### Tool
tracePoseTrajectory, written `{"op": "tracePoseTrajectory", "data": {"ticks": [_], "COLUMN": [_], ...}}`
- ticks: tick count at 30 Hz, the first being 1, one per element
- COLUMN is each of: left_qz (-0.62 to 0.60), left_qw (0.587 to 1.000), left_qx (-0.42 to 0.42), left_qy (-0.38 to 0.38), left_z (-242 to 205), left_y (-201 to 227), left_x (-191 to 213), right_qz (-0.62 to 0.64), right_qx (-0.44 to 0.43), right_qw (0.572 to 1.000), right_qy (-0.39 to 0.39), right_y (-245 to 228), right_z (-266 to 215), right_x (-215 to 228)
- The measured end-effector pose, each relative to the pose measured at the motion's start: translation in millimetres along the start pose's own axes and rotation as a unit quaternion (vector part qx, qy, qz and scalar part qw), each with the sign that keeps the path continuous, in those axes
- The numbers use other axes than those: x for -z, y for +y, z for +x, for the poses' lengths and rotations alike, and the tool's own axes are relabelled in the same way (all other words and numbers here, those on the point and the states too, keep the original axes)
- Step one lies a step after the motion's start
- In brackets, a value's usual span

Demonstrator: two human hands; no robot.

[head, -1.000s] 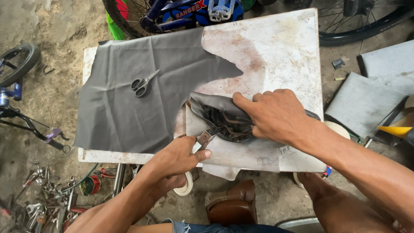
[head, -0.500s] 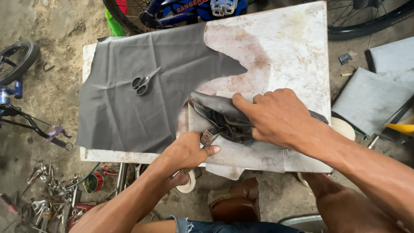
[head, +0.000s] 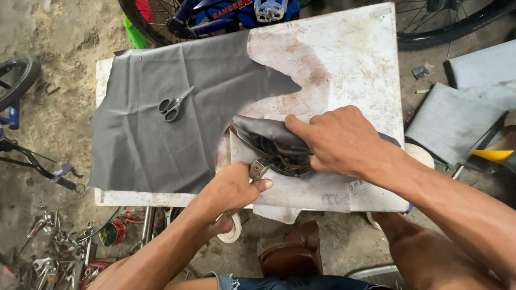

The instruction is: The person wraps a piece of black material around a bicycle seat, smoothing it by hand. They then use a staple gun to secure the material to the underside of the seat, repeatedly pressing the tool to attach the covering.

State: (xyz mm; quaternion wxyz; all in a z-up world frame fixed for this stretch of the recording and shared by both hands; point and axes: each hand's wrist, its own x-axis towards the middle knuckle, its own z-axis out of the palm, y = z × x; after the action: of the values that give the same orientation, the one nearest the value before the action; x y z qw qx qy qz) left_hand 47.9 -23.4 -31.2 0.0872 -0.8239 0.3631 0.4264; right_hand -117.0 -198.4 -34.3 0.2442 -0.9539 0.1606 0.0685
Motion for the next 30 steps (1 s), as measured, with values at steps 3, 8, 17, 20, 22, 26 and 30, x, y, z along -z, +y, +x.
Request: {"op": "tracePoseTrajectory", "data": {"ticks": [3,8,17,20,22,26,30], "left_qz": [-0.014,-0.021,0.011,-0.006,-0.027,-0.022,-0.028], "left_qw": [0.998,1.0,1.0,0.998,0.996,0.997,0.997], "left_qx": [0.057,0.004,0.017,0.05,0.064,0.065,0.063], "left_qy": [-0.013,0.021,0.011,0.023,0.047,0.027,0.046], "left_z": [1,-3,-4,-4,-7,-9,-11], "left_y": [3,3,6,6,5,8,10], "left_x": [-1,-2,-6,-9,-9,-9,-8], "right_qz": [0.004,-0.016,-0.018,-0.027,-0.033,-0.034,-0.017], "right_qx": [0.023,0.015,0.025,0.027,0.037,0.026,0.049], "right_qw": [0.999,0.999,0.999,0.999,0.998,0.998,0.995], "right_qy": [0.027,0.027,0.026,0.033,0.045,0.039,0.082], "right_y": [-3,-8,-16,-17,-19,-19,-18], "right_z": [-4,-5,-8,-8,-7,-10,-11], "right_x": [-3,-9,-10,-13,-12,-11,-15]}}
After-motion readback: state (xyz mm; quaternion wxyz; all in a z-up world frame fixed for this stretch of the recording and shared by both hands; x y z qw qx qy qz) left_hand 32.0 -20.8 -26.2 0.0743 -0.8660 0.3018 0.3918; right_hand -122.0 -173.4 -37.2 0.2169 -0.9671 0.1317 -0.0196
